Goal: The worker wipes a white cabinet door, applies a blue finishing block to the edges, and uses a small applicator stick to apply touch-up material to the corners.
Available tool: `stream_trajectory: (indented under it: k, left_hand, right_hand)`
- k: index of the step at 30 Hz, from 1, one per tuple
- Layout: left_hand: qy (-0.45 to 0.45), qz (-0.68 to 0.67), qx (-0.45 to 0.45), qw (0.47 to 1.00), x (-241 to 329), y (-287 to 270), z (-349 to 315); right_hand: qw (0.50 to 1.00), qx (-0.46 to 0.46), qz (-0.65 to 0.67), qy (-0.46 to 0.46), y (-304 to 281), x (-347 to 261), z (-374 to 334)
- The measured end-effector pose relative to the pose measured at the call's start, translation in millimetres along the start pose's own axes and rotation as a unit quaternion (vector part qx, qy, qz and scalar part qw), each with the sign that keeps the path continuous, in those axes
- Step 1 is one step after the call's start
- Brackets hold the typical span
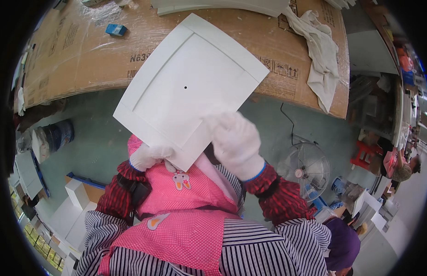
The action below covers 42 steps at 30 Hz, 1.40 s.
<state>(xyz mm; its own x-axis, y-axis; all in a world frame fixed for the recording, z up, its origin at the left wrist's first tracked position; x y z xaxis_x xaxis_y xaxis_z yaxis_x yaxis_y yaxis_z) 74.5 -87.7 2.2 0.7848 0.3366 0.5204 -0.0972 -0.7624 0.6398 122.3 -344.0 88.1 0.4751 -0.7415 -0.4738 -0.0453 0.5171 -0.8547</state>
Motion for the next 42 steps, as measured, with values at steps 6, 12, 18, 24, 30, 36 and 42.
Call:
stream_trajectory:
  k: [6,12,18,24,30,36,42]
  left_hand:
    - [0.023,0.006,0.016,1.000,-8.2,-2.0,-2.9]
    - [0.016,0.007,0.021,1.000,-5.2,-2.0,-0.9]
    - [0.024,0.020,0.011,0.999,-5.8,-4.8,1.6]
    - [0.032,0.009,0.010,0.999,-2.1,1.1,0.5]
    - [0.010,0.001,-0.010,1.000,-5.9,-5.8,0.5]
    - [0.019,-0.002,-0.024,1.000,-4.8,-5.1,-0.4]
    - [-0.001,0.048,0.027,0.998,-8.1,-5.9,1.2]
  right_hand:
    - [0.995,0.065,-0.016,0.072,-12.9,39.3,23.2]
    - [0.991,0.086,-0.040,0.099,-21.2,65.2,32.9]
    - [0.989,0.081,-0.060,0.111,-26.8,68.1,28.3]
    - [0.995,0.042,-0.066,0.060,-23.0,59.8,25.2]
    - [0.989,0.062,-0.099,0.090,-28.8,65.1,33.7]
    - [0.987,0.080,-0.084,0.112,-28.0,77.5,36.4]
    - [0.998,0.015,-0.058,0.014,-3.2,10.9,3.2]
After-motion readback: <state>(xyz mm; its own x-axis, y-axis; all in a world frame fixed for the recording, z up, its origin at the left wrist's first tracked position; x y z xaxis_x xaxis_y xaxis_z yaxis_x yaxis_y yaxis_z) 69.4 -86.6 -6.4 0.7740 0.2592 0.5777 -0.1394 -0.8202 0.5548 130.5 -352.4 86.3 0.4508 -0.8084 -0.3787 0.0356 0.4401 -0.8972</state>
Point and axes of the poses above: each hand's wrist, its own z-axis towards the middle knuckle, its own y-axis out of the palm, x = y × z, the point moved 2 cm from there along z, towards the middle knuckle, and after that the axes turned 1 degree about z, right-handed, at the moved point
